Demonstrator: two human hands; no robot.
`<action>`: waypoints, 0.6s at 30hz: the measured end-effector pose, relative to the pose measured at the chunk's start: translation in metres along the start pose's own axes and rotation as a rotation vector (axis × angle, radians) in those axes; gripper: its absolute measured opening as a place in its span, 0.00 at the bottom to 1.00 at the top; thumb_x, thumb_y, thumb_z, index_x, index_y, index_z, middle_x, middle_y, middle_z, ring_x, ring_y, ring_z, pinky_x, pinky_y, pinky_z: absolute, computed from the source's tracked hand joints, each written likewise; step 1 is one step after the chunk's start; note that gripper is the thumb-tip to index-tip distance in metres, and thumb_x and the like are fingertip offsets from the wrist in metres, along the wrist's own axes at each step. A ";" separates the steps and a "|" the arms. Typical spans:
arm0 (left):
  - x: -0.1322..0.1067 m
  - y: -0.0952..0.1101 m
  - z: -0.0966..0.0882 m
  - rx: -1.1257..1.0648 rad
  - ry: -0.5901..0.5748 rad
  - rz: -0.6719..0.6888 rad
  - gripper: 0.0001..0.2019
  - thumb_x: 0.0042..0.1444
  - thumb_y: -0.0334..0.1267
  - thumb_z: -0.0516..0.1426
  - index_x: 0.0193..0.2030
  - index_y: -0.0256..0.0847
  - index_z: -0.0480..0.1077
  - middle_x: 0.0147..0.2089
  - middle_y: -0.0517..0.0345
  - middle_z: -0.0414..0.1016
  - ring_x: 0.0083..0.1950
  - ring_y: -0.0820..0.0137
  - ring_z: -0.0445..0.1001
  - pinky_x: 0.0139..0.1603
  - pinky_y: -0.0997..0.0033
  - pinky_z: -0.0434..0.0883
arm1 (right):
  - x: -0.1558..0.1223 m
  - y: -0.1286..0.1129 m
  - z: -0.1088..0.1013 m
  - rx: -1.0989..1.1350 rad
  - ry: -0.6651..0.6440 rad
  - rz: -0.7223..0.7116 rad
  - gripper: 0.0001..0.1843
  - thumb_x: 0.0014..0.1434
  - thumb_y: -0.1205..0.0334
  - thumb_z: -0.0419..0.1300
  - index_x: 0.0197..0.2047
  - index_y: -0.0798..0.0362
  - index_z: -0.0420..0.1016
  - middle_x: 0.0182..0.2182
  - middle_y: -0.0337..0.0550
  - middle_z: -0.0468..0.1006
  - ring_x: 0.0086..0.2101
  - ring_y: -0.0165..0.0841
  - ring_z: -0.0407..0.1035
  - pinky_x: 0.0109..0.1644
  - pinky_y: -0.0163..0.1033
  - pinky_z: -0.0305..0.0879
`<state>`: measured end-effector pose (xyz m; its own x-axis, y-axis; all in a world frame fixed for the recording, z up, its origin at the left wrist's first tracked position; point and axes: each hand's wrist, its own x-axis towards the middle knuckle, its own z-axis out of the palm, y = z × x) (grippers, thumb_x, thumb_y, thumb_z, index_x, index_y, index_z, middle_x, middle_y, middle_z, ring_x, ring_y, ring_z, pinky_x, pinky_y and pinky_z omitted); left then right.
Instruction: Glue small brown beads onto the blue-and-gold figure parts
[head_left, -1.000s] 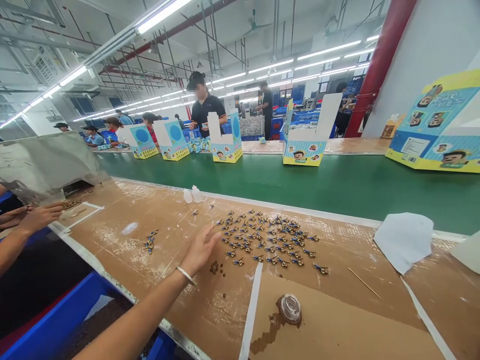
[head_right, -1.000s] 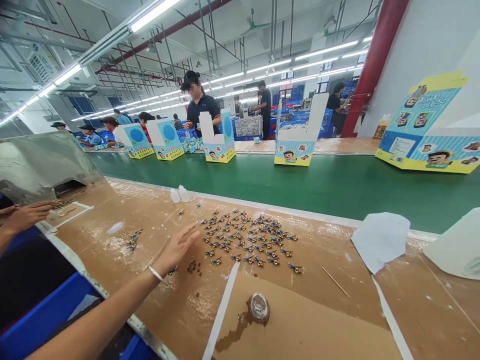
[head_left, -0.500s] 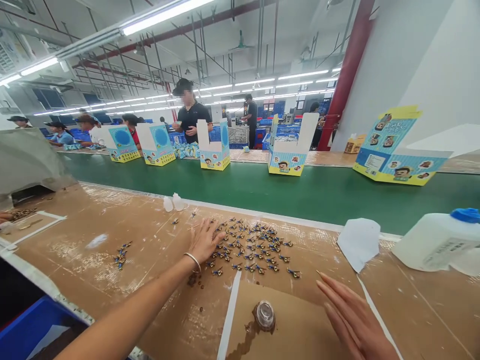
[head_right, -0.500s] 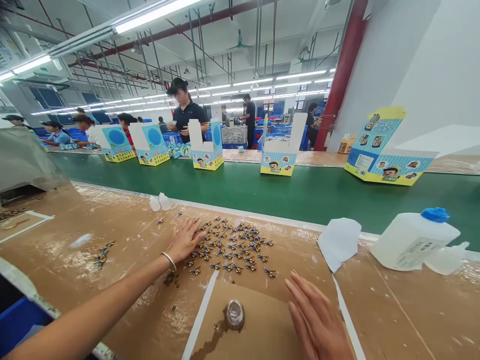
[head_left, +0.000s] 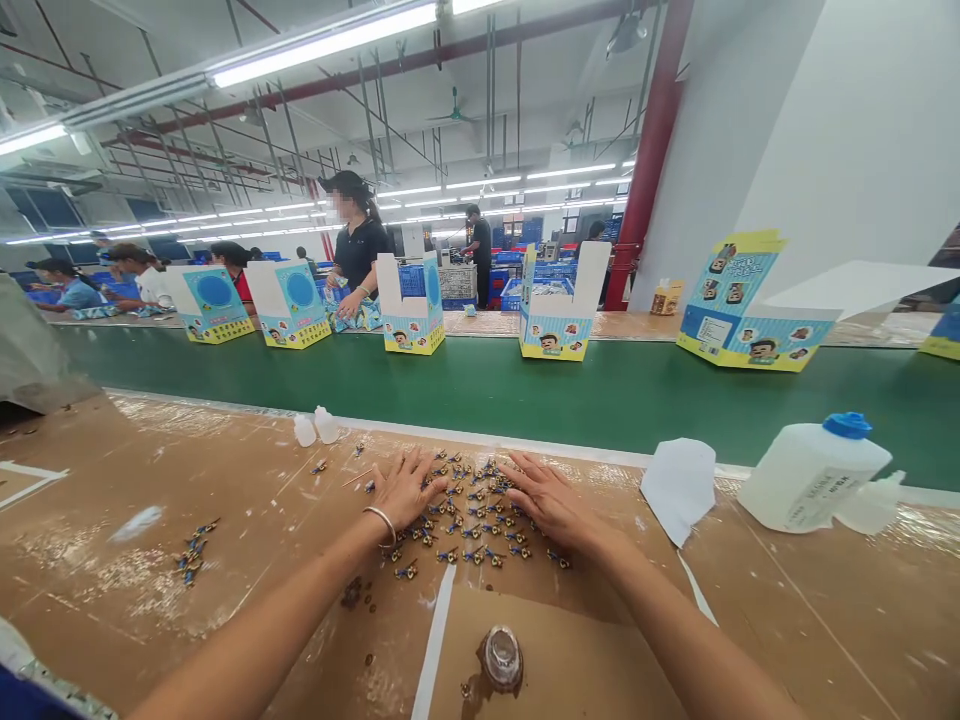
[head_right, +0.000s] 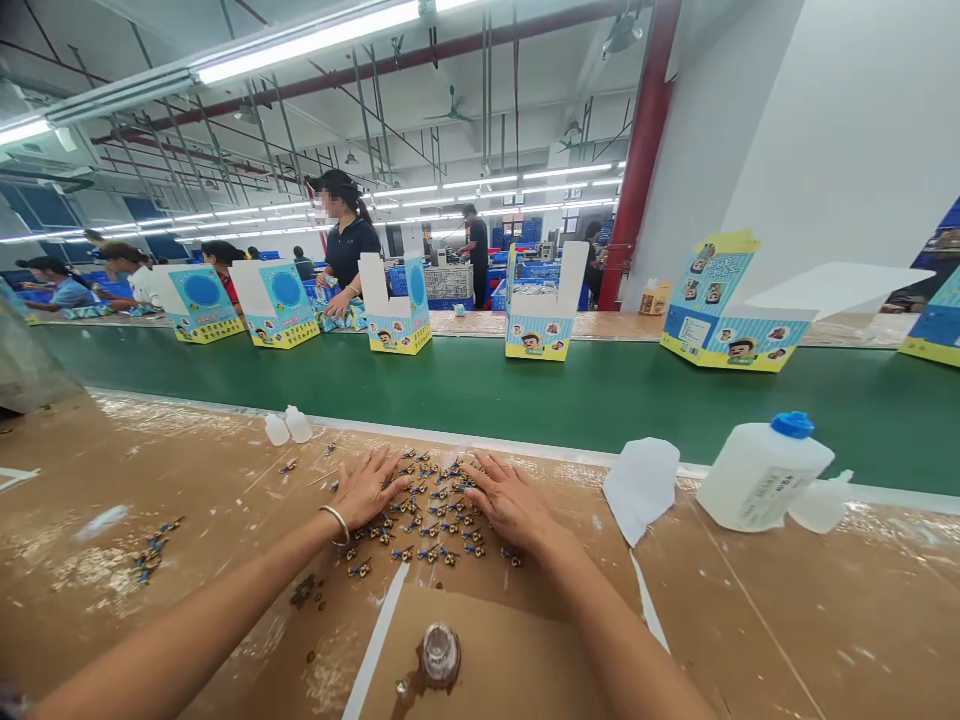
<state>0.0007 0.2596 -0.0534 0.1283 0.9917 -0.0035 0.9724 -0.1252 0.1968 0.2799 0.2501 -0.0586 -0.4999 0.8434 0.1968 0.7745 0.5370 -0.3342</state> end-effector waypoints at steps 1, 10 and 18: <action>0.003 0.001 -0.001 0.004 -0.001 0.003 0.35 0.56 0.65 0.37 0.67 0.53 0.50 0.71 0.56 0.40 0.70 0.47 0.38 0.58 0.25 0.37 | 0.006 0.001 -0.001 0.005 -0.005 -0.006 0.24 0.63 0.52 0.52 0.60 0.48 0.57 0.62 0.47 0.52 0.60 0.43 0.50 0.62 0.59 0.47; 0.019 0.017 0.008 0.016 -0.033 0.068 0.33 0.57 0.63 0.37 0.66 0.54 0.50 0.71 0.57 0.41 0.70 0.48 0.41 0.59 0.27 0.39 | 0.030 0.006 -0.002 0.029 -0.097 -0.113 0.22 0.62 0.53 0.53 0.58 0.50 0.60 0.59 0.48 0.57 0.57 0.41 0.55 0.60 0.57 0.53; 0.016 0.032 0.013 0.025 -0.051 0.149 0.30 0.59 0.60 0.38 0.66 0.53 0.52 0.71 0.57 0.43 0.70 0.54 0.42 0.63 0.34 0.36 | 0.026 0.004 0.004 0.032 -0.113 -0.178 0.23 0.62 0.53 0.53 0.59 0.49 0.59 0.61 0.47 0.54 0.59 0.43 0.51 0.62 0.59 0.47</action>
<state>0.0363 0.2715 -0.0594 0.2809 0.9594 -0.0264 0.9462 -0.2723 0.1746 0.2685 0.2739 -0.0589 -0.6691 0.7275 0.1516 0.6586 0.6750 -0.3325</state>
